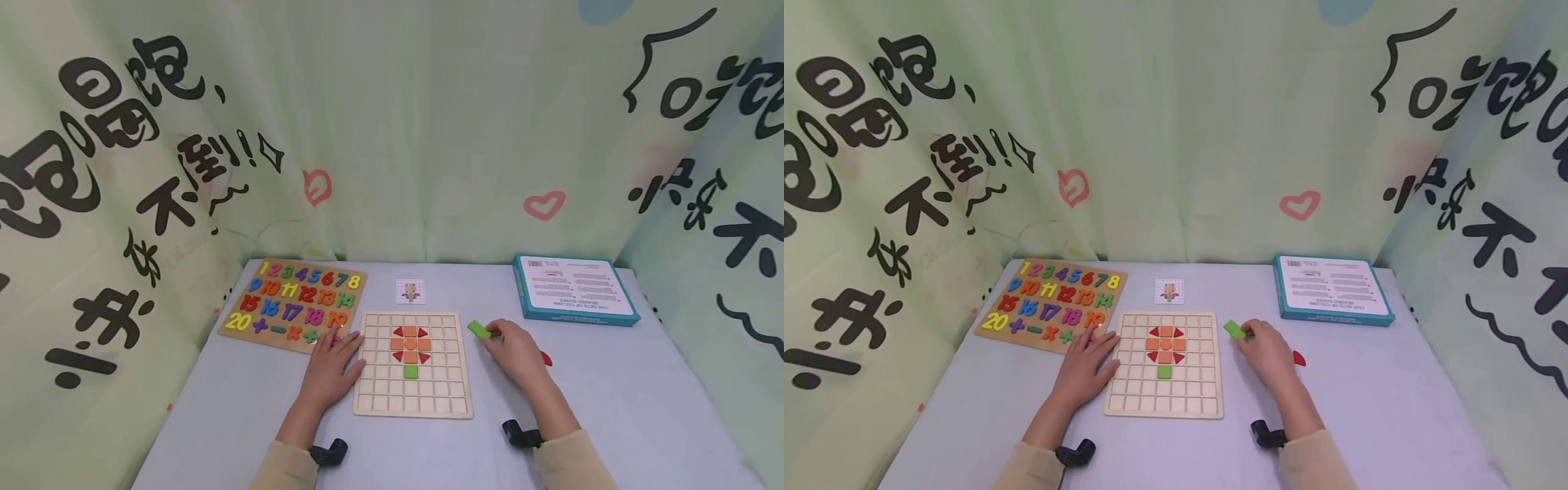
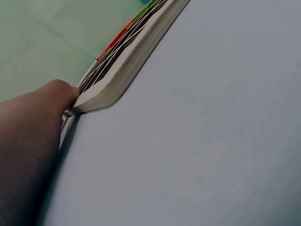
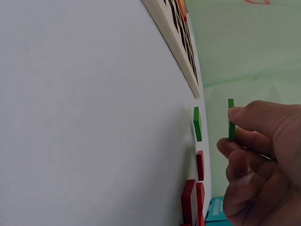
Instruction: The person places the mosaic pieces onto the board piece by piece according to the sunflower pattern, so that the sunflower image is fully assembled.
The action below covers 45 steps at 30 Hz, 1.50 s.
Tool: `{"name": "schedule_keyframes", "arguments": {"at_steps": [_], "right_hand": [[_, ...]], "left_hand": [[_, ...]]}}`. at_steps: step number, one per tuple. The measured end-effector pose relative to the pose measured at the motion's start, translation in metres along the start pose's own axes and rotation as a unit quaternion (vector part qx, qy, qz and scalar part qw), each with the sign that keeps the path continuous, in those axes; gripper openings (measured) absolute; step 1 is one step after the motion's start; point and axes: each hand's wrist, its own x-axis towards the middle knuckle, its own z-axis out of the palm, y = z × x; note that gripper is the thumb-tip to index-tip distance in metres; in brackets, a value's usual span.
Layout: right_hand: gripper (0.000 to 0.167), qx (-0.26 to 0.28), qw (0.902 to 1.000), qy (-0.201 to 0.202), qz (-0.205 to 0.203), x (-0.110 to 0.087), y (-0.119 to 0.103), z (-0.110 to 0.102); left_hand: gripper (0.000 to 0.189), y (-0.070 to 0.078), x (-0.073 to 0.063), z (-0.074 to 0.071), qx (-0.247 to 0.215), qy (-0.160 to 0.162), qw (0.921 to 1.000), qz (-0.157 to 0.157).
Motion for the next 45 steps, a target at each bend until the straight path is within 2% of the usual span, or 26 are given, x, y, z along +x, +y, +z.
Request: {"name": "schedule_keyframes", "arguments": {"at_steps": [9, 19, 28, 39, 45], "right_hand": [[0.038, 0.016, 0.9987, -0.029, -0.039, -0.016, -0.023, 0.005], [0.038, 0.029, 0.9963, -0.055, -0.06, -0.032, -0.045, 0.028], [0.026, 0.016, 0.9903, -0.079, -0.114, -0.052, -0.069, 0.049], [0.022, -0.004, 0.9776, -0.093, -0.189, -0.061, -0.078, 0.066], [0.02, -0.015, 0.9757, -0.088, -0.2, -0.063, -0.079, 0.068]], "left_hand": [[0.055, 0.001, 0.001, 0.0, 0.005, 0.011, 0.9999, 0.009], [0.056, 0.001, -0.002, -0.002, 0.002, -0.002, 1.0, 0.0], [0.056, 0.0, 0.0, -0.002, 0.005, -0.008, 1.0, -0.001], [0.055, -0.001, 0.001, 0.0, 0.002, -0.007, 1.0, 0.004], [0.055, 0.001, 0.0, -0.003, 0.0, -0.006, 1.0, 0.003]]}}
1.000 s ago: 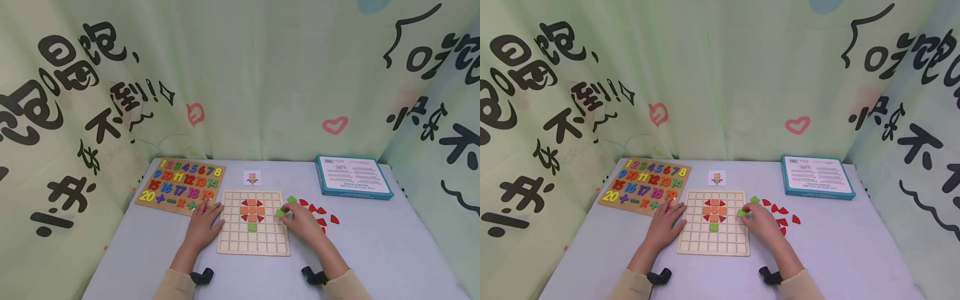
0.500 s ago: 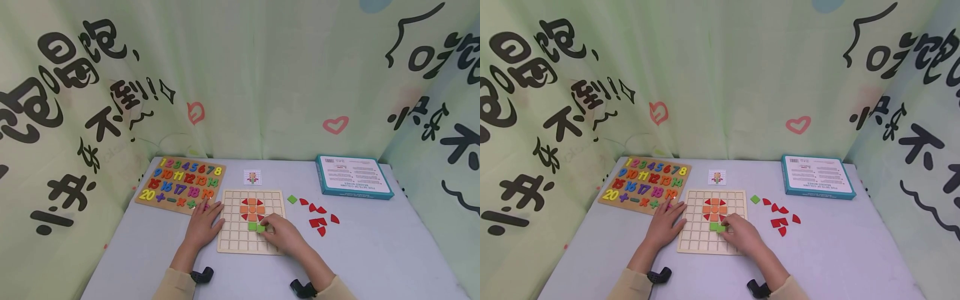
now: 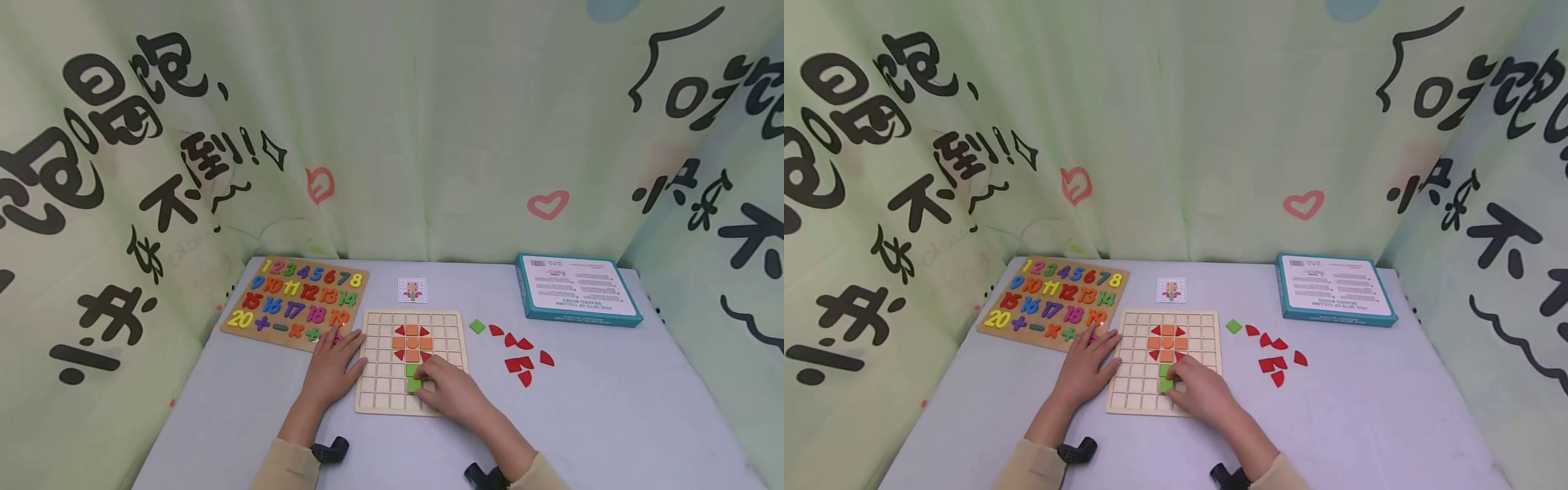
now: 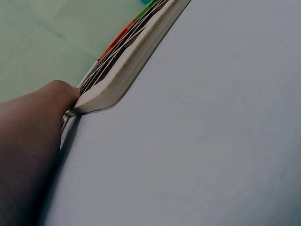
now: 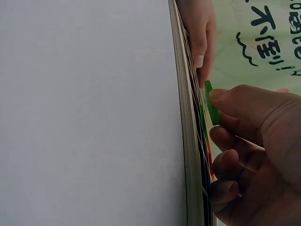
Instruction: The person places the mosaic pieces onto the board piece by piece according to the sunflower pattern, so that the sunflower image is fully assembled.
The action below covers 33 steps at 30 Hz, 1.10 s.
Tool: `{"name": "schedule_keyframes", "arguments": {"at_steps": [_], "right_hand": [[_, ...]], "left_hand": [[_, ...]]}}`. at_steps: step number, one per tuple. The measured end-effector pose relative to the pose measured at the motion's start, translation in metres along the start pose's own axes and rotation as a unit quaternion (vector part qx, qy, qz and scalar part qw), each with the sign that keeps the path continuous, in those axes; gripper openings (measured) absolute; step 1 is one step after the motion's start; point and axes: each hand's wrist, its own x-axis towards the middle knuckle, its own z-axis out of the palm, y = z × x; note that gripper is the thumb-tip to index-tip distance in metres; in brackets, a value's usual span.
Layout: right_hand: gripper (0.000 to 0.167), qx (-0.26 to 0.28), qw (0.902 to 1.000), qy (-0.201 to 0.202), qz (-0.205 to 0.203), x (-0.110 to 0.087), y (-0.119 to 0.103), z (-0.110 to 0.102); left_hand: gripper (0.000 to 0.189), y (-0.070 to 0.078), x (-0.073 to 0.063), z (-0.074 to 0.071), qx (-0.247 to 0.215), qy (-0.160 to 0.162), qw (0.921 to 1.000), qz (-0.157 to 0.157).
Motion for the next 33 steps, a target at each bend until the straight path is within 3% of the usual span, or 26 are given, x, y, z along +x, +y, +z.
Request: {"name": "schedule_keyframes", "arguments": {"at_steps": [21, 33], "right_hand": [[0.021, -0.021, 0.9995, 0.019, 0.014, 0.0, 0.006, 0.013], [0.019, -0.023, 0.9994, 0.026, -0.002, -0.001, 0.006, 0.014]], "left_hand": [[0.056, 0.0, 0.0, 0.001, 0.005, -0.002, 1.0, -0.004], [0.055, 0.0, 0.001, 0.001, 0.0, -0.005, 1.0, -0.003]]}}
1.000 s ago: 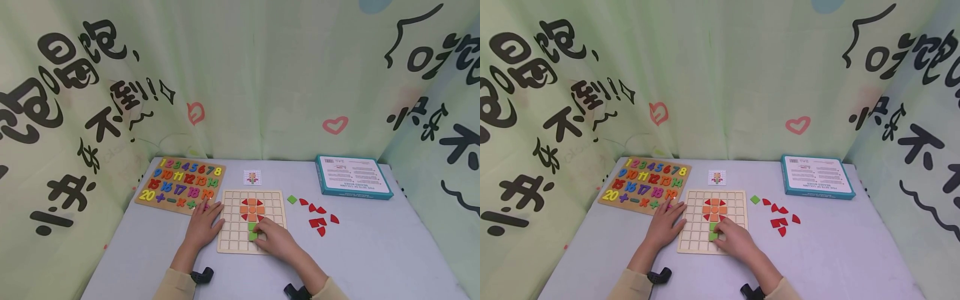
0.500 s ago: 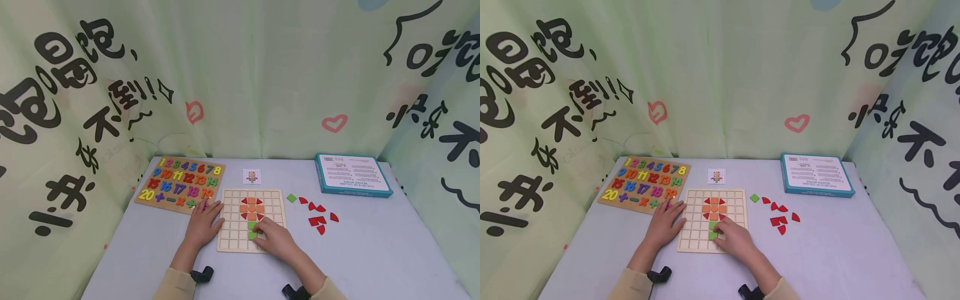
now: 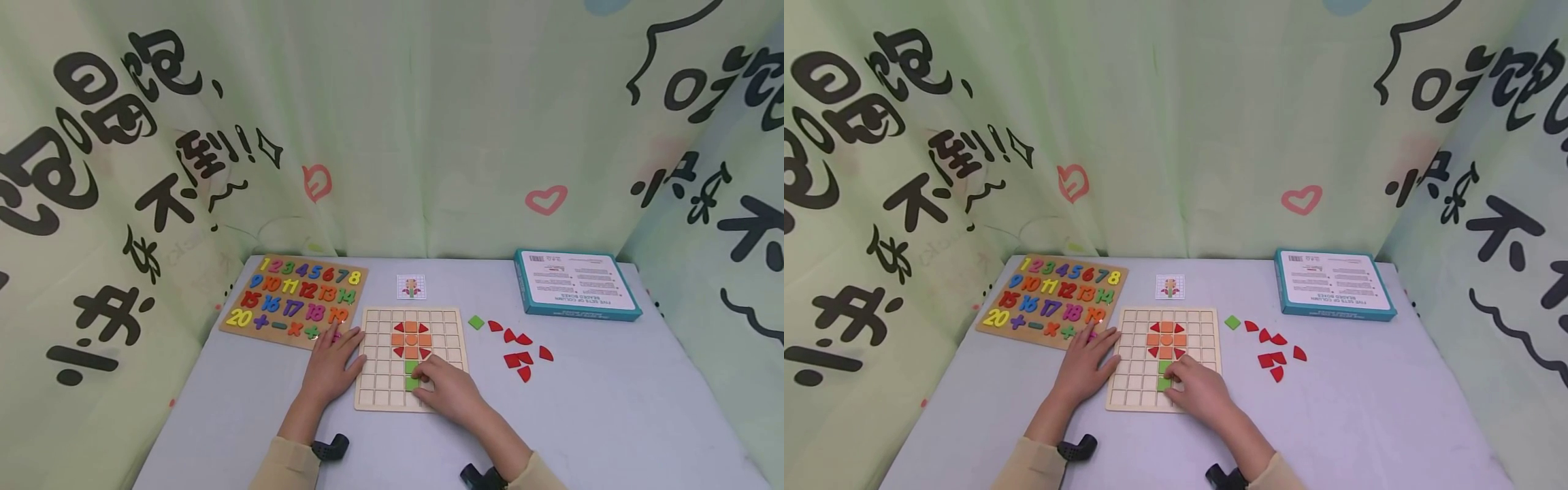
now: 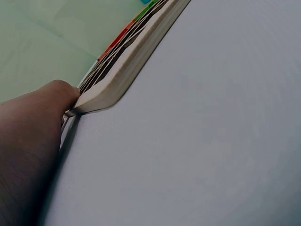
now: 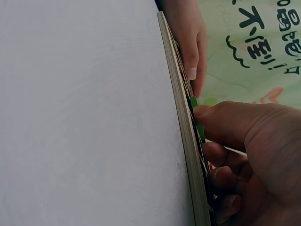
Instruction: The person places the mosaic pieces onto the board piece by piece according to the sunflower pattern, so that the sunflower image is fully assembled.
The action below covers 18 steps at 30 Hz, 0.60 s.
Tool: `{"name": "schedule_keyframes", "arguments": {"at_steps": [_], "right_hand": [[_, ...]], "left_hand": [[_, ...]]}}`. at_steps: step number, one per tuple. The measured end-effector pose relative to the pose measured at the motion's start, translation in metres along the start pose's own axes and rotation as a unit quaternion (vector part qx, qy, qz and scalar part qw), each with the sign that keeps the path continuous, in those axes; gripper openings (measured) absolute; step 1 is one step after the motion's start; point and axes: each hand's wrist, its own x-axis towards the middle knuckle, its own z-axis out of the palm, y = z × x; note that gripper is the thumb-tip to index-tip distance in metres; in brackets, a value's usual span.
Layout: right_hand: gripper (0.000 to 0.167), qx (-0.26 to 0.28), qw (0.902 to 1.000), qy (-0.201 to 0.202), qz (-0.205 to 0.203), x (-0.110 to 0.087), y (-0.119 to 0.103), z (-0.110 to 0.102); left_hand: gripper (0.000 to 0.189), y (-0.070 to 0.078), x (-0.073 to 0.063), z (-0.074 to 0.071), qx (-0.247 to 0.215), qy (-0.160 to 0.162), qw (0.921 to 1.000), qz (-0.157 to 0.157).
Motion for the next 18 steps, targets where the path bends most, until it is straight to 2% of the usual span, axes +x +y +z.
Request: {"name": "schedule_keyframes", "arguments": {"at_steps": [18], "right_hand": [[0.021, -0.002, 0.9999, 0.0, 0.015, -0.0007, -0.0035, -0.0019]], "left_hand": [[0.055, -0.0013, 0.0004, 0.0014, 0.001, 0.003, 1.0, 0.003]]}}
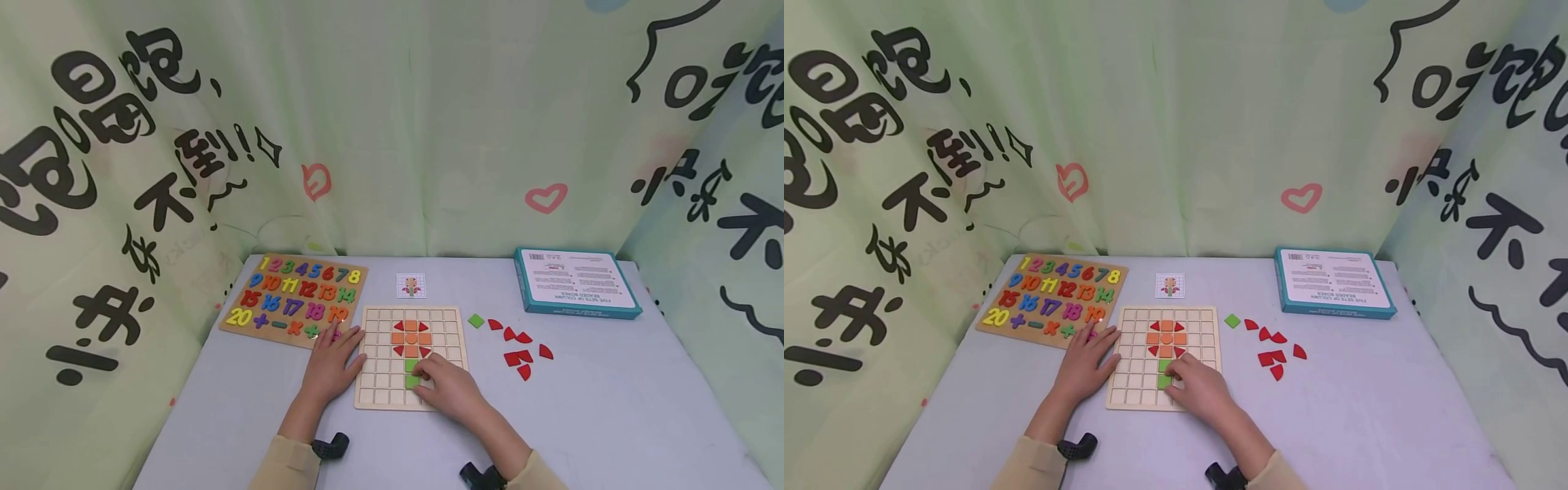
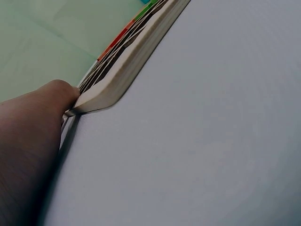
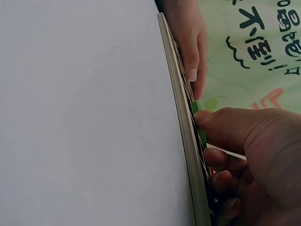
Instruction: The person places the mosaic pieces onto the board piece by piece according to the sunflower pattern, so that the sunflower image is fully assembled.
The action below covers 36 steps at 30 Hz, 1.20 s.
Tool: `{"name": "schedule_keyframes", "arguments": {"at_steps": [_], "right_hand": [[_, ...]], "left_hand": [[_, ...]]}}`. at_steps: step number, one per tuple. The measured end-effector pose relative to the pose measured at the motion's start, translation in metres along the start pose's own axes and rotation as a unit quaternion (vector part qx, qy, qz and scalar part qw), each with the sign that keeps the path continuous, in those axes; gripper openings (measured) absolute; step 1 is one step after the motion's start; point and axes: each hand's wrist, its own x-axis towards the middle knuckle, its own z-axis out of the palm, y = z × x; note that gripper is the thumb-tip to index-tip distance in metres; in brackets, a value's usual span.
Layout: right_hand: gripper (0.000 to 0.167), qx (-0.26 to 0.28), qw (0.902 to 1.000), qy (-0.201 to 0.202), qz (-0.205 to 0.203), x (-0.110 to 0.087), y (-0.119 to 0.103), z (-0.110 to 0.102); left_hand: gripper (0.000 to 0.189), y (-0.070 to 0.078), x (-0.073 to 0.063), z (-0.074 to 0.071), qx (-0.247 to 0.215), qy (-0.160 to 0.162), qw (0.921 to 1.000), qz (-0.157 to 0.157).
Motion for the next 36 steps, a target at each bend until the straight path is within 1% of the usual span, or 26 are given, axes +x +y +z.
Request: {"name": "schedule_keyframes", "arguments": {"at_steps": [6, 10, 13, 17, 20, 25, 30, 36], "right_hand": [[0.018, -0.012, 0.9999, 0.008, -0.006, 0.001, -0.002, -0.001], [0.019, -0.004, 1.0, 0.005, -0.004, 0.001, -0.003, -0.003], [0.018, 0.02, 0.9997, 0.003, 0.01, 0.001, -0.003, -0.006], [0.018, 0.065, 0.9966, 0.006, 0.049, 0.004, 0.001, -0.014], [0.019, 0.086, 0.9932, 0.015, 0.077, 0.006, 0.008, -0.023], [0.023, 0.087, 0.9898, 0.038, 0.107, 0.013, 0.028, -0.037], [0.031, 0.092, 0.9847, 0.046, 0.141, 0.018, 0.05, -0.052], [0.034, 0.099, 0.978, 0.056, 0.175, 0.023, 0.074, -0.066]], "left_hand": [[0.054, -0.001, 0.0, 0.0, -0.002, 0.009, 0.9999, 0.01], [0.054, -0.002, 0.001, 0.0, -0.002, 0.006, 1.0, 0.007], [0.054, -0.001, 0.0, 0.0, -0.006, 0.003, 1.0, 0.006], [0.055, -0.001, 0.0, 0.0, -0.008, 0.0, 1.0, 0.004], [0.055, -0.001, 0.0, 0.0, -0.008, 0.0, 1.0, 0.004], [0.055, -0.001, 0.0, 0.0, -0.006, 0.0, 1.0, 0.003], [0.055, -0.001, 0.001, 0.001, -0.002, 0.004, 1.0, 0.005], [0.055, -0.001, 0.001, 0.003, 0.001, 0.003, 1.0, 0.002]]}}
